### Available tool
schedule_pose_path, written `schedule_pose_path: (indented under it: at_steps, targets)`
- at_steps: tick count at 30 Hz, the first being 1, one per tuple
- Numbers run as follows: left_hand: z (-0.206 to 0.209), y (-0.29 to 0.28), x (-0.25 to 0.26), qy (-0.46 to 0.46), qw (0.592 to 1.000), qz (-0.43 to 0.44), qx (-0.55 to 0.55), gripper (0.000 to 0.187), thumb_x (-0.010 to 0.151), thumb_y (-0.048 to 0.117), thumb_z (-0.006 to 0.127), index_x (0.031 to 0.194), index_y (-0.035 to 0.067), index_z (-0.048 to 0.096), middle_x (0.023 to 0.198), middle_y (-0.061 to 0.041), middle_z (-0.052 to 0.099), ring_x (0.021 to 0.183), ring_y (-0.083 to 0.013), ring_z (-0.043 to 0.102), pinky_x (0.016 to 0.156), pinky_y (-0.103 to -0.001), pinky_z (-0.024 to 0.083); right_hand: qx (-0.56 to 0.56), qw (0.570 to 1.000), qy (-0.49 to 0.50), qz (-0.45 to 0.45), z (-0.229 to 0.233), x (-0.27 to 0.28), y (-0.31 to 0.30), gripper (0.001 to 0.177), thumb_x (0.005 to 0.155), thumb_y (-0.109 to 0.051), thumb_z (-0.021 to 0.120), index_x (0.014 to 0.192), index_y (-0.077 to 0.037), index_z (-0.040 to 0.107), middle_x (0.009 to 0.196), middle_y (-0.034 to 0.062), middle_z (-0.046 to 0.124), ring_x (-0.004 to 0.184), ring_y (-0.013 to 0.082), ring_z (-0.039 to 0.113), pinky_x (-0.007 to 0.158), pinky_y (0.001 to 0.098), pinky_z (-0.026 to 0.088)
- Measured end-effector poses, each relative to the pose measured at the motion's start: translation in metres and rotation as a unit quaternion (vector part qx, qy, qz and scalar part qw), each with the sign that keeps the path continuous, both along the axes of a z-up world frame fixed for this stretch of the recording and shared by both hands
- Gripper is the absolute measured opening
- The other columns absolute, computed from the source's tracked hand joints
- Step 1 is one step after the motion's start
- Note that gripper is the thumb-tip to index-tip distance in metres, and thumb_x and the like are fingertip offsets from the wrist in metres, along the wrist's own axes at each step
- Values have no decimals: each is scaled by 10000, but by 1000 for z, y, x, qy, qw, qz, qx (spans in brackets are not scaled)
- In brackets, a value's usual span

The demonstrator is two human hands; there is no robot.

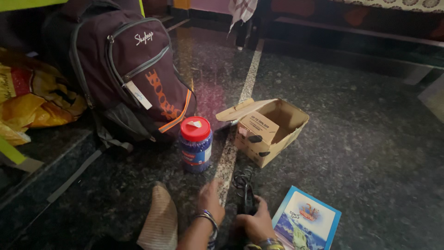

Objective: The person organizes stationery items on a floor next to a shelf. They handle sticky notes, a power adapter, and a container of blue pens, placing them into a cardboard box.

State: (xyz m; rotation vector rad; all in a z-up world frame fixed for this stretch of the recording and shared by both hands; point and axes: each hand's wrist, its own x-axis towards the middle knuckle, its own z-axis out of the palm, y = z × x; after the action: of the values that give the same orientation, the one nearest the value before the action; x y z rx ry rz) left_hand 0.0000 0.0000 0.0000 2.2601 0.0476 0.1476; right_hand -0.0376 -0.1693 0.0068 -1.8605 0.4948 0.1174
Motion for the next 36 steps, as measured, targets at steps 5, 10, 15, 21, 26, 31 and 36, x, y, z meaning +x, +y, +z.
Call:
schedule_pose_path:
  at_steps: [5, 10, 15, 21, 26, 31, 36]
  targets:
    - [69, 20, -21, -59, 997, -40, -19, 1091, 514, -75, 842, 1473, 222, 414, 1520, -122, 490, 1427, -383, 314, 1141, -399, 315, 204, 979, -25, 12, 61, -23, -12, 926, 527, 85, 666, 1417, -134, 540, 875, 136, 652, 690, 260, 621, 566, 357, 526]
    - [92, 21, -41, -103, 952, -135, -255, 900, 638, -31, 759, 1451, 149, 419, 1487, -109, 563, 1464, -254, 481, 1181, -357, 371, 311, 949, -27, 46, 117, -41, -23, 914, 467, 91, 547, 1363, -71, 633, 830, 135, 650, 621, 223, 580, 483, 280, 430]
    - [119, 29, -72, -81, 942, -132, -297, 926, 645, 4, 805, 1475, 134, 414, 1430, -84, 620, 1383, -187, 549, 1146, -337, 404, 332, 942, 0, 56, 139, -60, -16, 945, 395, 40, 497, 1326, -21, 650, 942, 122, 764, 705, 206, 671, 513, 252, 448]
    - [139, 39, -93, -65, 918, -138, -366, 898, 600, -2, 849, 1417, 96, 491, 1260, -72, 680, 1164, -185, 661, 1026, -361, 517, 330, 919, -7, 216, 127, -61, -22, 1033, 448, 100, 571, 1470, -49, 565, 1015, 207, 704, 790, 287, 647, 630, 284, 490]
    - [140, 79, -98, 48, 832, -146, -533, 534, 822, 119, 695, 1325, -50, 632, 1142, -92, 751, 1022, -165, 702, 922, -287, 555, 356, 912, 7, 205, 166, -74, 20, 1026, 399, 170, 512, 1406, -4, 597, 1113, 154, 768, 863, 204, 760, 688, 253, 569]
    - [172, 142, -137, 82, 806, -68, -582, 509, 739, 105, 612, 1241, 23, 588, 931, -115, 721, 750, -209, 703, 661, -358, 590, 313, 915, -4, 254, 204, -91, 84, 1085, 464, 185, 554, 1504, -126, 534, 1049, 137, 746, 655, 216, 675, 529, 323, 528]
    - [185, 189, -173, 5, 821, -53, -569, 495, 794, 59, 814, 1196, 41, 526, 950, -89, 702, 782, -192, 678, 712, -347, 562, 254, 876, -71, 404, 254, -105, 154, 1190, 457, 200, 617, 1578, -150, 424, 1101, 93, 709, 791, 177, 680, 631, 297, 548]
